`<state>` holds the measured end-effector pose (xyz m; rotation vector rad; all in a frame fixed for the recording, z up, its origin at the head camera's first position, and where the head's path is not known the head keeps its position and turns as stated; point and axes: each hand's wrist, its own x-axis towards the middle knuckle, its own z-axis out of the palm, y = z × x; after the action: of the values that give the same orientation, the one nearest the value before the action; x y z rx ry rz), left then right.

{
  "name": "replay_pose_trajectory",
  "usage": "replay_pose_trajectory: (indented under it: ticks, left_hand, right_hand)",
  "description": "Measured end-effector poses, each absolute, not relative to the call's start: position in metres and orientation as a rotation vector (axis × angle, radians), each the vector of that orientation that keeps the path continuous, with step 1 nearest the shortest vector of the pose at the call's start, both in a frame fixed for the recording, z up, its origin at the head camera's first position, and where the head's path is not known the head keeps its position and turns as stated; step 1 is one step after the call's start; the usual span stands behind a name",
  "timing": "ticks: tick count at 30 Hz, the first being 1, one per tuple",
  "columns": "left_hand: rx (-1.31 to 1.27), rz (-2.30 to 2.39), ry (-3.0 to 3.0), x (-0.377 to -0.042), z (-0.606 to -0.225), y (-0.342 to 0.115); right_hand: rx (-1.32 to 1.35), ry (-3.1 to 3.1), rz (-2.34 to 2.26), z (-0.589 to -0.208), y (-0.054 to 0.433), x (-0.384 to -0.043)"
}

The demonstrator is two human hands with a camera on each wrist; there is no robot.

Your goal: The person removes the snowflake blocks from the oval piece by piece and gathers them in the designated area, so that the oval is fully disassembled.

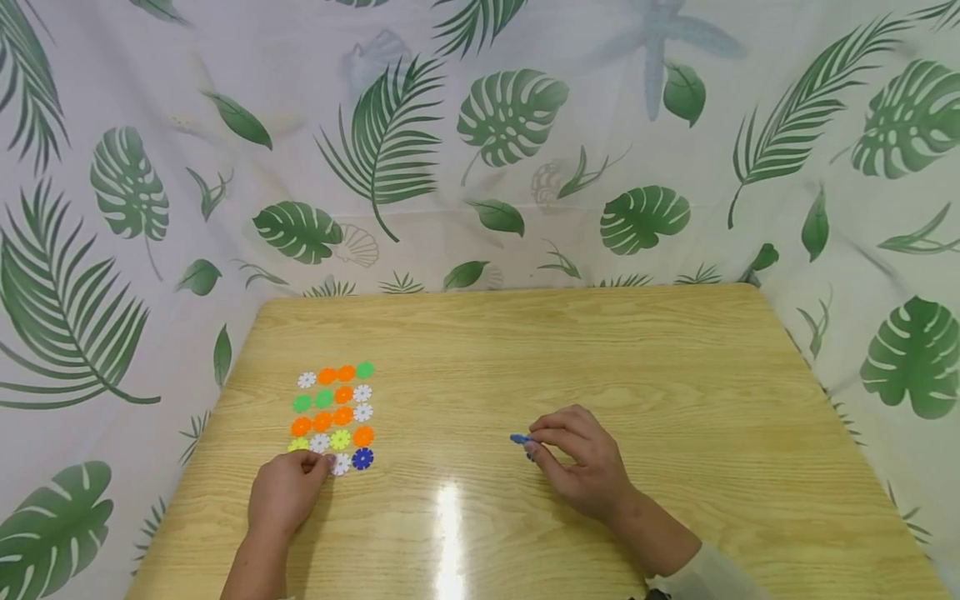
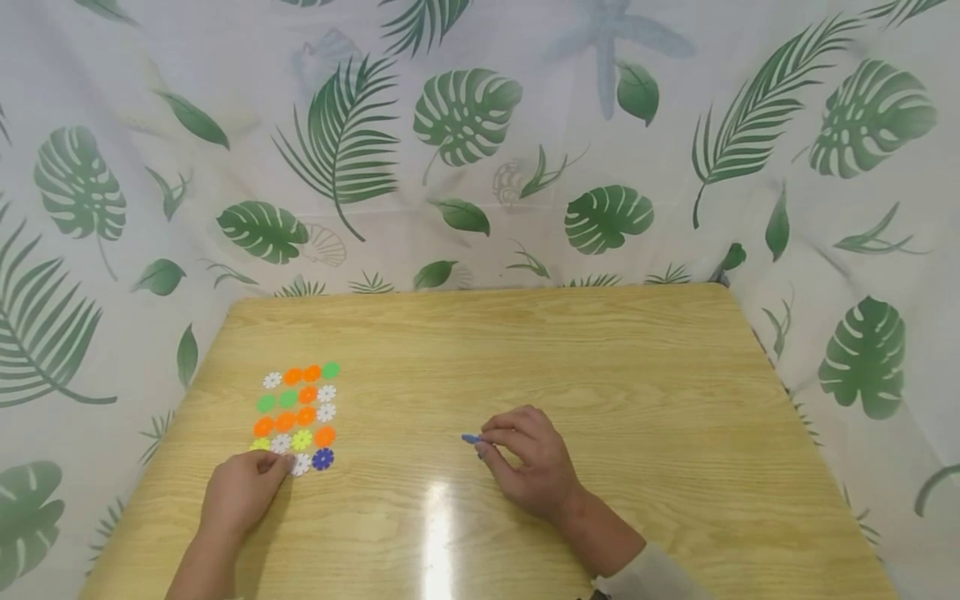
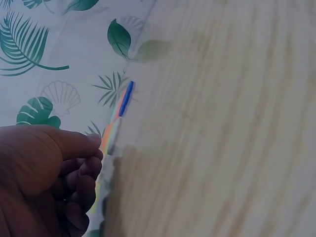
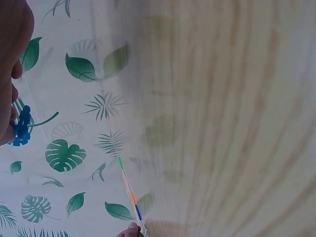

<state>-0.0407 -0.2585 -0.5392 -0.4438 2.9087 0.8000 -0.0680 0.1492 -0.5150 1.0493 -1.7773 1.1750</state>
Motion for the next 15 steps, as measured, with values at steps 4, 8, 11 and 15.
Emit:
replay_pose_trajectory:
  ticks: [4, 8, 11, 15]
  left_hand:
    - [-0.434, 0.850, 2.919, -0.041, -0.537, -0.257]
    - [-0.398, 0.923, 2.928, -0.042, -0.536, -0.253]
    - [-0.364, 1.010, 2.921, -0.042, -0.533, -0.249]
    - [-0.307, 1.147, 2.894, -0.043, -0.528, -0.239]
  right_hand:
    - [1.047, -1.786, 1.173, -0.519, 0.150, -0.069]
    - [1.050, -1.795, 1.172, -0.524, 0.151, -0.071]
    - [1.056, -1.796, 1.177, -0.525, 0.151, -0.072]
    - [1.070, -1.793, 1.186, -0.527, 0.150, -0.072]
